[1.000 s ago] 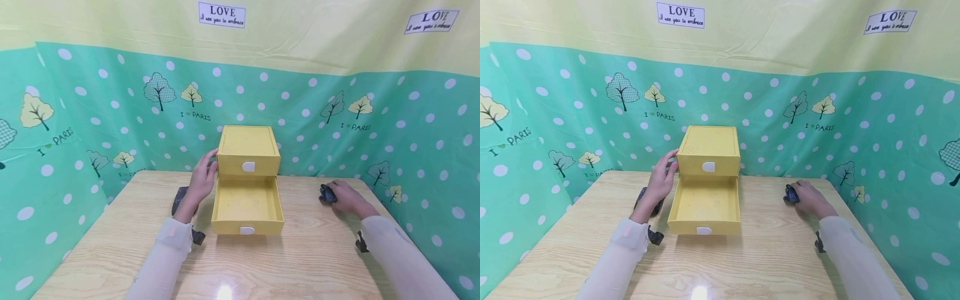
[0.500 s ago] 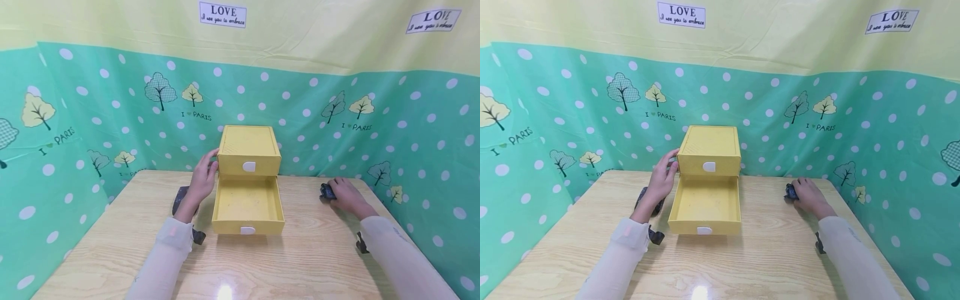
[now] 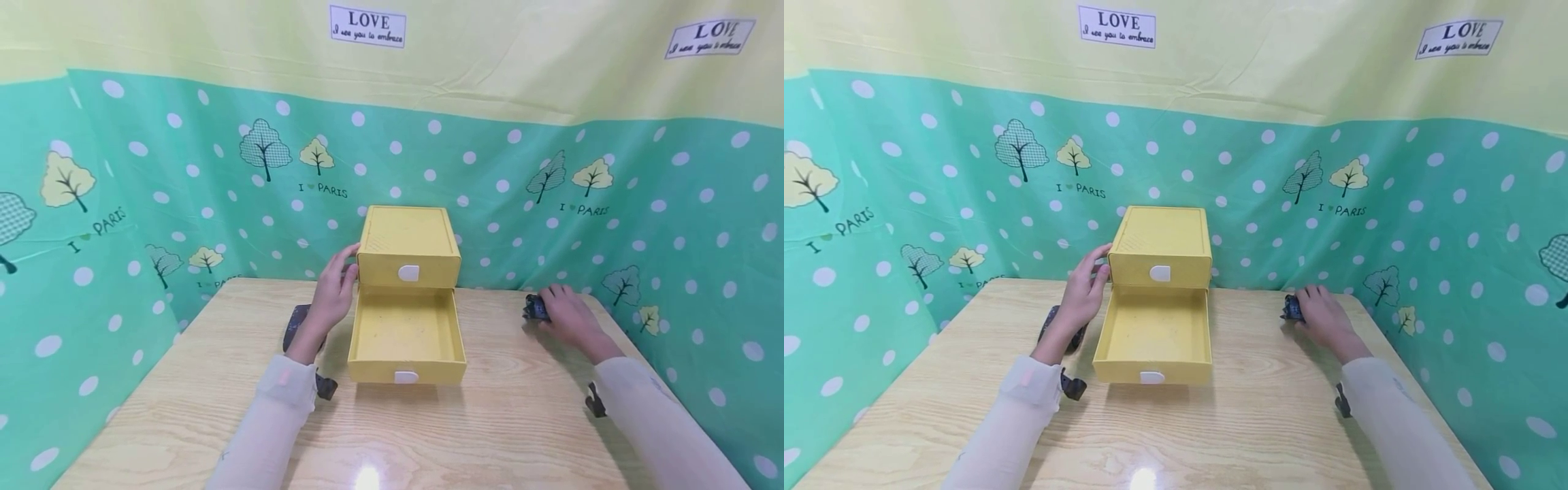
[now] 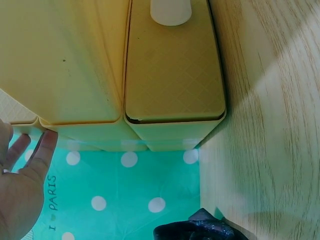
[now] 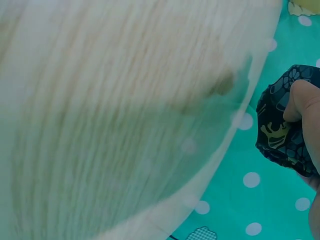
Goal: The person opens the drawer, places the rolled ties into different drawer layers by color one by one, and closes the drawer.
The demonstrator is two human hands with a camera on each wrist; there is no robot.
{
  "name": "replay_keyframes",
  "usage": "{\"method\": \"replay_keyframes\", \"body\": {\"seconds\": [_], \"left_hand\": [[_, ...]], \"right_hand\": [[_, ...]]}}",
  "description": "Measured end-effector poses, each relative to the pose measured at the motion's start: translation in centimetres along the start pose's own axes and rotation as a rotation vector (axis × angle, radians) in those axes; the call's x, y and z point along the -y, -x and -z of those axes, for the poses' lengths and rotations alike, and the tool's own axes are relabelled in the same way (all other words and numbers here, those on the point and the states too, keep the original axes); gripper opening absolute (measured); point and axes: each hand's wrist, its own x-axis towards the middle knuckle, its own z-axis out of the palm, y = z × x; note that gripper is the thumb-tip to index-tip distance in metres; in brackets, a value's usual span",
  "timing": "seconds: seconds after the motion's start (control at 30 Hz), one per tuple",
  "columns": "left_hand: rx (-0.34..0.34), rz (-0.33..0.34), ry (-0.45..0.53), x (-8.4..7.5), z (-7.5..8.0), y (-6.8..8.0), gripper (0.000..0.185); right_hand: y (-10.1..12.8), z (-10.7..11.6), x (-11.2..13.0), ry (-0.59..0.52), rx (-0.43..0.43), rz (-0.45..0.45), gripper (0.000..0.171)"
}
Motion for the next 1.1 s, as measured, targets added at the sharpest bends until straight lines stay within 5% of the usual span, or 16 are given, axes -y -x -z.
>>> {"method": "replay_keyframes", "body": {"seconds": [0.47, 1.1], "left_hand": [[0.005, 0.015, 0.007, 0.1, 0.0, 0.0, 0.042], [-0.006, 0.007, -0.003, 0.0, 0.0, -0.1, 0.042]], "right_hand": [[0.0, 2.8, 1.5, -0.016, -0.279, 0.134, 0.058], [-0.1, 7.7, 7.5, -0.028, -0.464, 0.348, 0.058]]}}
